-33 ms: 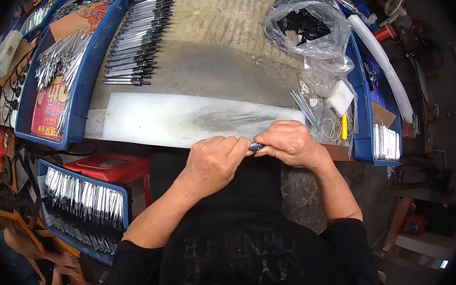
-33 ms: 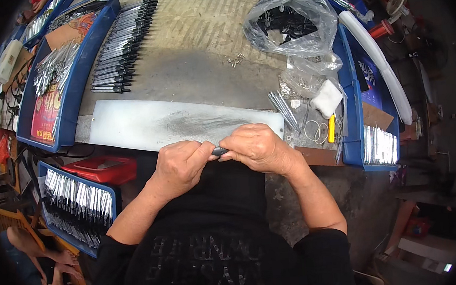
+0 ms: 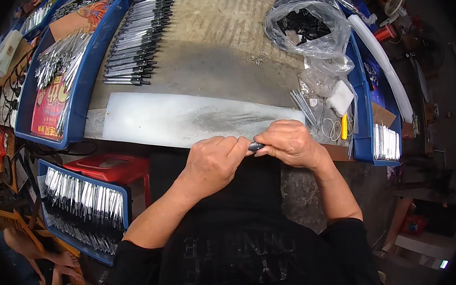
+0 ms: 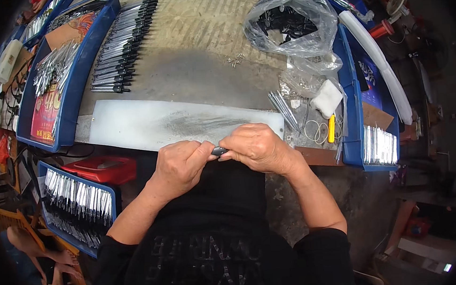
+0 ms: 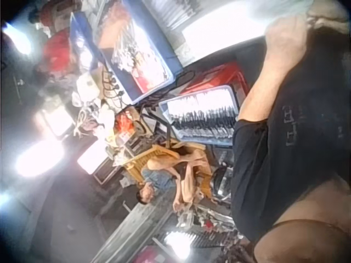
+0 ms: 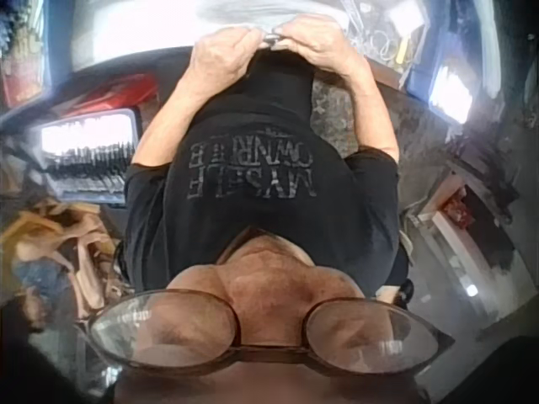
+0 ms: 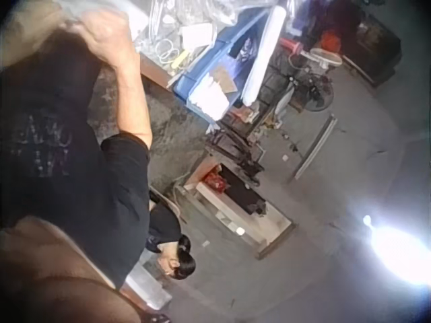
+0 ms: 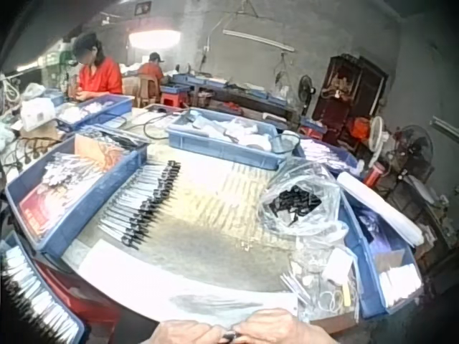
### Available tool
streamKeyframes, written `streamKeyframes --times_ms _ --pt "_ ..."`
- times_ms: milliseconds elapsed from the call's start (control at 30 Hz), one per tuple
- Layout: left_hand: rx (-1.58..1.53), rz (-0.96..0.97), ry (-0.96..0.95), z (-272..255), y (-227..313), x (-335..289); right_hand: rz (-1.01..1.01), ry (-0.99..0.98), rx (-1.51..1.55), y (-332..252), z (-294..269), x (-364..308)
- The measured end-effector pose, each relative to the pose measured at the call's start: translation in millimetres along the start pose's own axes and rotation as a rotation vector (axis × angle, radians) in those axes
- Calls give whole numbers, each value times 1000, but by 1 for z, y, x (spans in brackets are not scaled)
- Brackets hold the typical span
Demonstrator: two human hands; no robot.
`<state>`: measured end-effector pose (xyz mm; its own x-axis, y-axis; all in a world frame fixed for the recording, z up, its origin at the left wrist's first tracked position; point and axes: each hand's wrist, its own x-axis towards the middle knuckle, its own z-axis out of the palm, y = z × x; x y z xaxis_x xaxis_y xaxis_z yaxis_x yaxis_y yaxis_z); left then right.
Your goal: The person assembles metal components by attaching small parts and fittings by hand, placing assembled pieces in rows on the table.
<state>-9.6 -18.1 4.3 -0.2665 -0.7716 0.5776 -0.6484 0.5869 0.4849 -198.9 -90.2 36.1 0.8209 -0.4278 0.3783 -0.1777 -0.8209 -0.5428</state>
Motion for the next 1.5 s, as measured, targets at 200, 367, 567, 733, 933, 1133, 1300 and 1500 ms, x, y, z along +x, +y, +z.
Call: streamKeyframes --times_ms 200,367,567,733,933,1133,1300,1500 --pt "76 12 19 -1 0 0 44 121 -41 -4 14 -7" --pt "95 4 21 0 0 0 79 213 -111 -7 21 -9" --pt "112 32 36 1 -1 1 68 259 -129 -7 23 -9" --pt "135 52 21 2 -3 2 100 274 -107 -8 26 -12" --pt "136 67 5 4 -10 5 160 236 -71 -5 23 -12" --pt "175 64 14 4 -27 10 387 234 -21 12 4 -10" --pt "224 43 -7 8 -36 13 551 310 -143 38 -10 11" --pt "198 3 5 11 -37 12 583 290 -242 77 -15 35"
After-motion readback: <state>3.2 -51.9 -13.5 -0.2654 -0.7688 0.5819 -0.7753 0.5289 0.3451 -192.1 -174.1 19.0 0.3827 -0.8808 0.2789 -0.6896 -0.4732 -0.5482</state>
